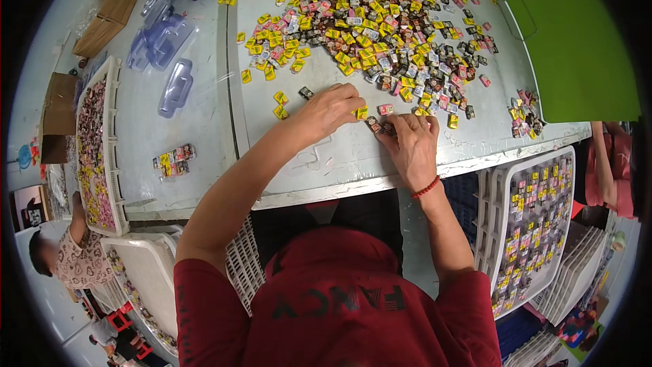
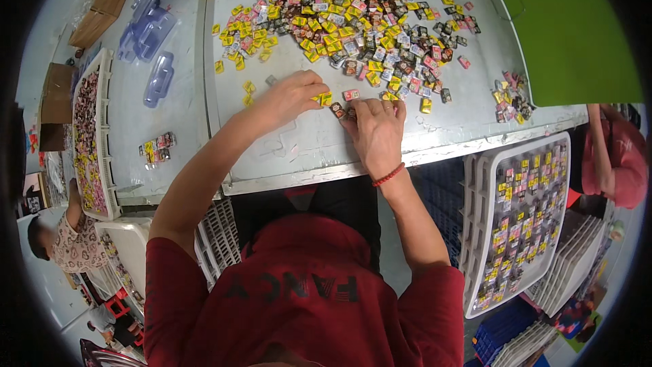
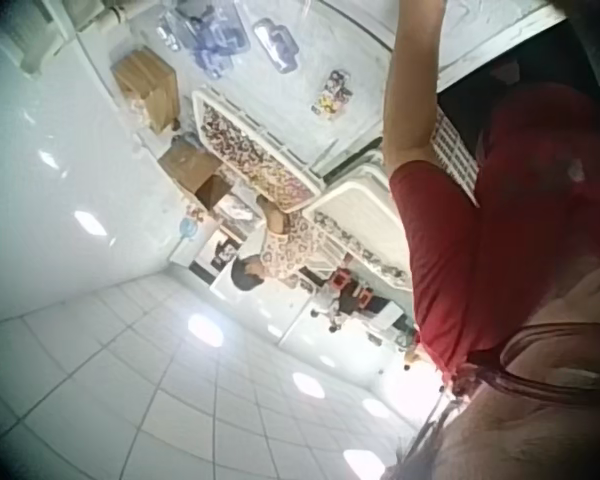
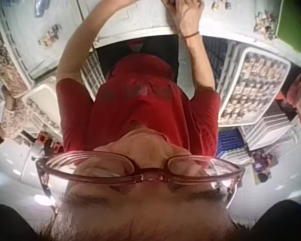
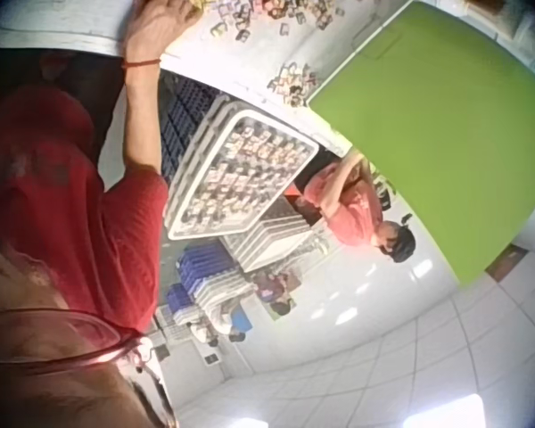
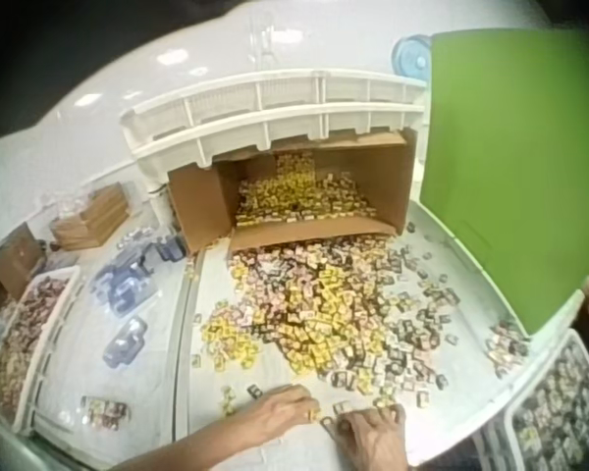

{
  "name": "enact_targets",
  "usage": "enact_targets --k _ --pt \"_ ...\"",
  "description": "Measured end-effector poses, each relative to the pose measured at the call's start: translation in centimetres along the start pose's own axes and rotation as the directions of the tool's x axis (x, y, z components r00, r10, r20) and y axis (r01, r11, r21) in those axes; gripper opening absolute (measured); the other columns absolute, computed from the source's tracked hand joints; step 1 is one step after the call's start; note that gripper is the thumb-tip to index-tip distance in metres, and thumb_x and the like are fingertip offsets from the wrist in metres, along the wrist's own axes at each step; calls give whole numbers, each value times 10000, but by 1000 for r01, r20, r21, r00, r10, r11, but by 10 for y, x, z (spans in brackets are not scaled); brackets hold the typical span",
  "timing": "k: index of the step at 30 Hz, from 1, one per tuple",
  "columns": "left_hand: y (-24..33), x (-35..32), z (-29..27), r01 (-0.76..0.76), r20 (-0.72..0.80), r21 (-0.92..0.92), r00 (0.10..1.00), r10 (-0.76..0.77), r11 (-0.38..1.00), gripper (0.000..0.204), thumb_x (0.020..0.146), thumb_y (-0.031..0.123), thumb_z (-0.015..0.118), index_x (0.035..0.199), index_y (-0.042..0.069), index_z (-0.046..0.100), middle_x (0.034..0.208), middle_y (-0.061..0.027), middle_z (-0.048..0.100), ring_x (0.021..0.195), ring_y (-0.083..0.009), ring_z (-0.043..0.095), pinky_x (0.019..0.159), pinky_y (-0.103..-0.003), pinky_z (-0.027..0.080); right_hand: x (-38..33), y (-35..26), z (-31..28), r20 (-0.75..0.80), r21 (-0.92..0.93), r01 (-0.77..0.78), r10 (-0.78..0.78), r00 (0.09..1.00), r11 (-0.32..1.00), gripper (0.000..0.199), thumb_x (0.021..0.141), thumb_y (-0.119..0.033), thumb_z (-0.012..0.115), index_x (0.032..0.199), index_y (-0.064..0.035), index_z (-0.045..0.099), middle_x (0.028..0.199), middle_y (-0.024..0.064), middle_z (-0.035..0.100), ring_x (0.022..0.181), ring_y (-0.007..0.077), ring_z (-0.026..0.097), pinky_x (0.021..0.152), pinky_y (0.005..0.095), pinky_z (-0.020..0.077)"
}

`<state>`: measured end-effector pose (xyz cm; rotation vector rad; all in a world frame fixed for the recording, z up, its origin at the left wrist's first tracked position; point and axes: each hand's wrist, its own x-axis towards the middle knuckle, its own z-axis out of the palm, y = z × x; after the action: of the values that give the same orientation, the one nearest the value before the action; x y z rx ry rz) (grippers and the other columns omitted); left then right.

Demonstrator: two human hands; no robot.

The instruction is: Sort and arrange small yellow toy components on a flat workbench into specific groups or rows.

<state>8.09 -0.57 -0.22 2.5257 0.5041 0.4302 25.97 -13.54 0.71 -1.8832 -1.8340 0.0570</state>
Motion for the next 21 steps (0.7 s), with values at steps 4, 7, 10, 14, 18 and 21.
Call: enact_targets --k 4,7,10,14,18,21 --pt "9 -12 -2 10 8 0 1000 -10 1000 272 753 95 691 1003 6 634 984 -110 589 930 -279 578 816 -365 479 0 7 -5 18 15 -8 7 1000 1000 273 716 -177 757 958 -97 657 862 52 637 867 253 585 907 440 369" --pt "22 -19 10 14 -77 21 997 -13 1000 284 724 80 720 976 3 612 952 -118 563 911 -292 580 787 -389 489 -1 3 -1 -4 -4 9 -9 1000 1000 270 715 -180 757 953 -97 660 870 55 642 867 251 586 909 439 370" --pt "32 -17 19 83 -98 12 992 -81 997 306 755 109 696 1035 10 623 969 -118 579 905 -299 585 783 -374 491 -3 -7 5 -34 -2 42 -42 999 999 268 711 -185 760 946 -101 662 881 53 648 868 249 589 912 446 370" --pt "34 -20 19 136 -144 -7 980 -136 991 379 746 136 723 1086 16 606 974 -122 566 899 -312 584 779 -378 492 -2 3 0 32 51 37 -38 999 998 288 704 -181 763 963 -108 660 899 46 652 882 250 597 915 452 372" --pt "40 -21 21 149 -183 -24 971 -151 989 474 702 114 763 1126 24 570 995 -126 543 913 -332 566 792 -410 482 11 31 -11 47 -50 64 -62 997 997 325 711 -170 758 1012 -117 650 944 38 652 933 245 598 944 456 367" --pt "38 -18 24 156 -180 5 972 -153 988 490 697 125 769 1134 26 571 986 -124 540 900 -330 566 789 -413 481 25 39 -10 68 -29 149 -147 987 988 338 721 -167 750 1042 -126 653 942 35 642 924 230 585 961 448 359"
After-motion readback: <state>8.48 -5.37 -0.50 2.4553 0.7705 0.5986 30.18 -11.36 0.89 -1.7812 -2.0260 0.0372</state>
